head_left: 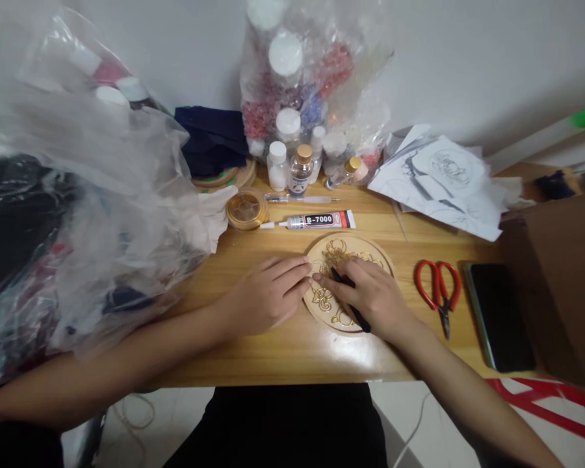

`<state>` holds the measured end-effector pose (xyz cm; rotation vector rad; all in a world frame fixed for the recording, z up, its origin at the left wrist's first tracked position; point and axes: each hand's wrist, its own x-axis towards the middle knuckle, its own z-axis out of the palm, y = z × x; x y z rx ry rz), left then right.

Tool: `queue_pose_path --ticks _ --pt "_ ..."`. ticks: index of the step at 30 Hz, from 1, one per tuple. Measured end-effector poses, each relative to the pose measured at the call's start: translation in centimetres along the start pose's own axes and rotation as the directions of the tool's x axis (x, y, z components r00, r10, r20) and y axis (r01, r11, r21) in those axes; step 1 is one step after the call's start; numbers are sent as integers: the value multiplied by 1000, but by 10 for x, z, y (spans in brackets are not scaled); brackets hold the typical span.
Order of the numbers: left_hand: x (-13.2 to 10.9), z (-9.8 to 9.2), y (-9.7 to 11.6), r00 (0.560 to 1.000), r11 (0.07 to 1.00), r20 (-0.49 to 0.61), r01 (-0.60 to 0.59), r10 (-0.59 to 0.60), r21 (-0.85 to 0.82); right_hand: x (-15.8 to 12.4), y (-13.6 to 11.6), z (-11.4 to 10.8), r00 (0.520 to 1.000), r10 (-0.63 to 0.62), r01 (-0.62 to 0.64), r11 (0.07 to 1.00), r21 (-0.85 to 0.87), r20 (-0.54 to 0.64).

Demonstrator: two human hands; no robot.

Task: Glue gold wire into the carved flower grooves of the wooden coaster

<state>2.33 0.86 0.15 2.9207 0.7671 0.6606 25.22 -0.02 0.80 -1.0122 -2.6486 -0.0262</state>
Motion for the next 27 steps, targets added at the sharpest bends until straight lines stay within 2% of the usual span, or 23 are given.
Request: queue_pose_path --ticks 6,20,27 --pt "0 0 0 1000 1000 -3 4 -4 1 -2 1 0 999 20 -18 999 30 -48" --pt "-1 0 -2 1000 1000 9 -5 5 -6 -3 4 -5 997 79 -77 995 68 -22" --pt "-1 -1 -1 1000 1000 10 2 -2 -1 0 2 -10 1000 17 -17 1000 -13 -4"
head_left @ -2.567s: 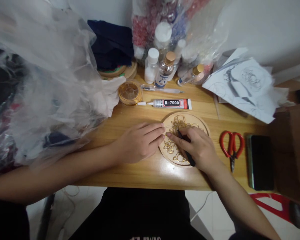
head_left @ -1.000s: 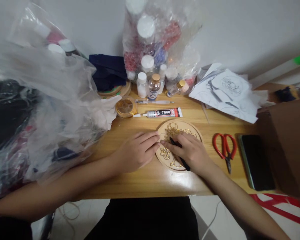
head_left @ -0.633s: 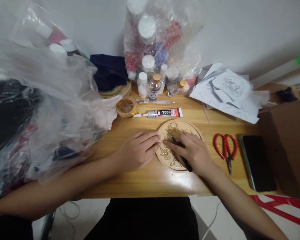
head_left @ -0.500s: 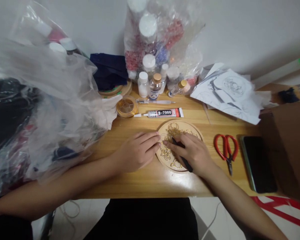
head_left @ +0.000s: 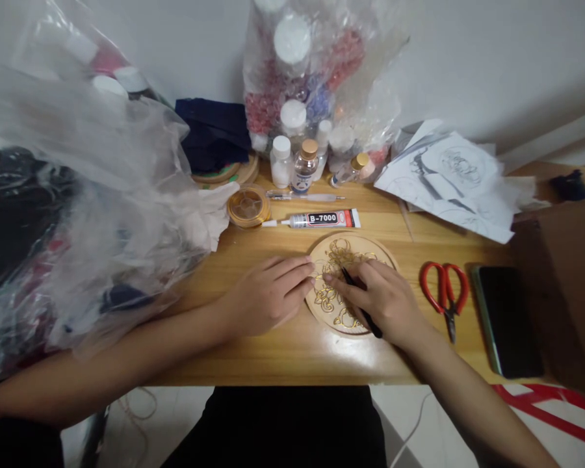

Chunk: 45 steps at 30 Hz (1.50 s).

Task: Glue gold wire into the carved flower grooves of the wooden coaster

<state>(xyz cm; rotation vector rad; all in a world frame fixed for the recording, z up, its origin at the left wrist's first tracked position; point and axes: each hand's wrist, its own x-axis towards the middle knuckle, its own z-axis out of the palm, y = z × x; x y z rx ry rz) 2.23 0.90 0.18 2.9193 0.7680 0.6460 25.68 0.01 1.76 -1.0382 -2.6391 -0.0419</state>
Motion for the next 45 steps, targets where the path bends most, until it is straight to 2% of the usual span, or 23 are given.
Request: queue_pose_path --ticks 7,9,11,12,14,16,17,22,25,27,30,33,36,42,45 --pt "-1 -1 -1 1000 998 -1 2 -2 -56 3 -5 -4 999 -7 8 999 -40 32" --pt "0 -1 -2 1000 997 -6 -1 1 -73 0 -2 -2 1000 6 -6 1000 5 -18" --pt "1 -1 -2 999 996 -34 -9 6 -89 -5 6 1 986 121 -106 987 123 -116" --pt "1 0 -2 999 995 -53 -9 4 -99 -7 12 3 958 220 -181 962 206 -182" --pt "2 1 -1 997 994 -81 -19 10 -110 -11 24 7 851 461 -353 857 376 -250" --pt "2 1 1 996 994 -88 -38 29 -106 -15 34 11 769 579 -431 782 451 -269" --pt "3 0 2 995 993 -90 -39 29 -109 -16 38 12 762 601 -446 757 477 -241" --pt "4 -7 8 996 994 -85 5 -15 -112 -17 41 16 771 588 -428 762 486 -242" --pt "5 -9 11 986 990 -106 118 -125 -72 -17 38 13 779 585 -433 763 479 -228" --pt "4 -9 14 955 965 -141 260 -262 -31 -18 35 10 786 585 -446 762 470 -203" --pt "2 -7 25 872 885 -187 465 -453 26 -20 30 5 800 582 -468 757 457 -146" --pt "-1 -4 36 811 816 -175 575 -558 62 -22 25 0 817 570 -476 749 460 -83" --pt "-2 -2 40 791 789 -125 609 -599 75 -23 20 -4 828 560 -481 741 468 -36" --pt "5 -5 32 802 794 -28 595 -597 120 -22 23 -6 837 547 -489 747 450 3" --pt "9 -16 25 766 746 -42 635 -641 201 -22 29 -6 861 508 -460 769 444 14"
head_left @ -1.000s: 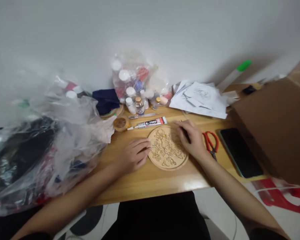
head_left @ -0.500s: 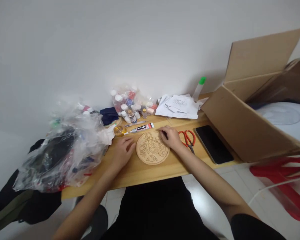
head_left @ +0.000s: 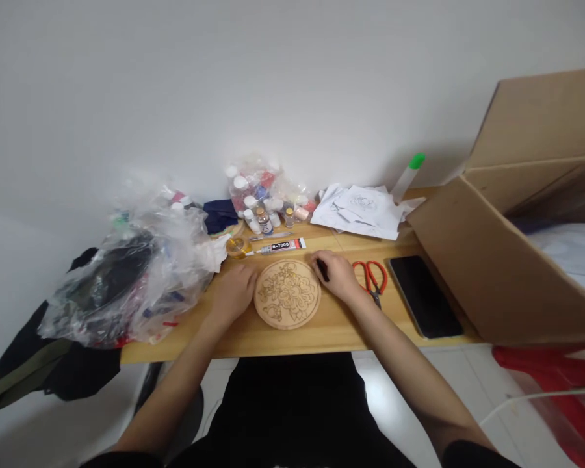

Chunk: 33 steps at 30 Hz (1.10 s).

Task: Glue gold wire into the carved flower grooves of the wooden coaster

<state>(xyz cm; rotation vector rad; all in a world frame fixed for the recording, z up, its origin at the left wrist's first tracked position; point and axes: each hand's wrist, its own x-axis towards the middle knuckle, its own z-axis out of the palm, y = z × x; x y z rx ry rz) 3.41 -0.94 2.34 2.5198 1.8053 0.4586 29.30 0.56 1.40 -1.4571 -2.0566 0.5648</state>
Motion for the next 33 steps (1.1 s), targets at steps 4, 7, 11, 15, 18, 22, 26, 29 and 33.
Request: queue_pose_path --ticks 4,7,11,15,18,22,26,29,33 --pt "18 -14 -11 990 981 -50 137 -132 134 3 9 -3 999 -45 45 999 9 28" --pt "35 -21 -16 988 968 29 146 -155 203 4 15 -4 998 -57 56 998 19 40" --pt "59 -27 -24 960 959 236 83 -150 270 4 20 -3 997 -63 61 997 38 52" --pt "79 -35 -32 900 950 407 27 -158 310 5 22 -1 997 -64 60 996 69 45" --pt "88 -40 -32 870 940 459 13 -179 342 5 22 0 998 -61 58 994 97 33" --pt "91 -42 -25 863 921 449 44 -230 387 6 22 0 999 -49 46 991 127 21" --pt "96 -40 -26 845 921 468 67 -256 384 6 24 0 999 -44 40 988 149 23" --pt "103 -39 -29 822 929 504 78 -266 362 7 26 1 999 -43 38 987 158 26" --pt "107 -39 -27 832 936 496 76 -250 344 7 27 2 999 -35 31 986 165 24"
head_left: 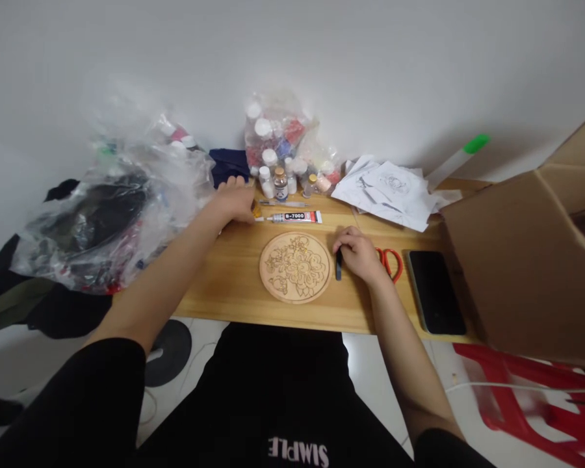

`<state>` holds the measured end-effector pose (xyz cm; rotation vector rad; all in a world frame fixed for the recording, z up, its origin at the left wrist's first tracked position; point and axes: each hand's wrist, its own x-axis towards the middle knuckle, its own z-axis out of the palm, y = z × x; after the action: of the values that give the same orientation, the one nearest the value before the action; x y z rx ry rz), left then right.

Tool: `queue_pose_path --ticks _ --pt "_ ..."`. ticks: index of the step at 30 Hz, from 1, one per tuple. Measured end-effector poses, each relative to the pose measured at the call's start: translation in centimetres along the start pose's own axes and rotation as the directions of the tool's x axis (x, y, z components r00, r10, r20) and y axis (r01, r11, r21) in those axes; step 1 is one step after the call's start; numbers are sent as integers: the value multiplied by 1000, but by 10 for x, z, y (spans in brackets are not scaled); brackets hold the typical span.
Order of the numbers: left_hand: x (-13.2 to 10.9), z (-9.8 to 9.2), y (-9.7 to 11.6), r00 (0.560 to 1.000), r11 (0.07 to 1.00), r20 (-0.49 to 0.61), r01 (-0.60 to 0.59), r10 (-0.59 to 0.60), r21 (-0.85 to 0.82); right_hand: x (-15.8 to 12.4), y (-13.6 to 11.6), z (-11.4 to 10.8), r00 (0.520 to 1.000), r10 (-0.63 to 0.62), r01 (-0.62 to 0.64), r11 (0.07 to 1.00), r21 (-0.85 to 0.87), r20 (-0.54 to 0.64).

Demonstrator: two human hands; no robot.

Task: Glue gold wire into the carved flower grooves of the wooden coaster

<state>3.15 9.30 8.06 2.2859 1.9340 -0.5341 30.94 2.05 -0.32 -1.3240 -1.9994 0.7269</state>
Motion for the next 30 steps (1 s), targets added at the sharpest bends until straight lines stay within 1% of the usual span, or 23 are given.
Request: queue_pose_path --ticks 2,4,7,9,12,16,18,19,20,21,23,24,25,26,27,28,30 --pt "-4 1 3 999 1000 -36 -21 21 3 0 0 1 1000 3 -3 1000 2 -4" --pt "-12 3 6 993 998 -102 -57 57 8 -1 0 1 1000 6 -6 1000 4 -8" --pt "-25 5 7 962 993 -247 -119 119 14 -1 0 1 1000 8 -8 1000 5 -14" --pt "-32 7 6 939 989 -314 -145 141 11 -1 0 2 1000 8 -8 1000 5 -18" --pt "-37 8 5 909 984 -390 -175 148 -34 -1 -1 2 1000 9 -9 1000 1 -22" --pt "-41 8 6 838 965 -530 -230 130 -127 -1 -1 2 1000 9 -9 1000 -9 -27" --pt "-44 6 7 827 947 -553 -248 98 -203 -1 -1 2 1000 9 -9 1000 -13 -27" --pt "-47 4 7 834 930 -544 -264 87 -255 -1 -2 2 1000 9 -9 1000 -14 -26" --pt "-49 3 8 852 907 -517 -282 86 -314 -1 -2 2 1000 9 -9 1000 -15 -23" --pt "-51 1 8 879 878 -466 -297 99 -375 -1 -2 2 1000 9 -9 1000 -16 -21" --pt "-53 -1 9 942 825 -294 -293 163 -483 -1 -2 2 1000 8 -8 1000 -19 -18" --pt "-53 -1 10 962 812 -189 -268 197 -518 -1 -2 2 1000 8 -8 1000 -21 -17" --pt "-52 0 11 970 807 -93 -238 224 -540 -1 -3 2 1000 7 -7 1000 -23 -16" --pt "-49 2 11 969 805 -19 -216 247 -553 -1 -3 2 1000 6 -6 1000 -25 -16" --pt "-46 4 11 962 799 31 -207 271 -564 -1 -3 2 1000 6 -6 1000 -27 -15" --pt "-42 7 11 952 786 58 -213 301 -580 -1 -3 2 1000 6 -7 1000 -29 -15" --pt "-33 13 10 927 735 68 -247 370 -631 -2 -4 2 1000 10 -10 999 -35 -16"
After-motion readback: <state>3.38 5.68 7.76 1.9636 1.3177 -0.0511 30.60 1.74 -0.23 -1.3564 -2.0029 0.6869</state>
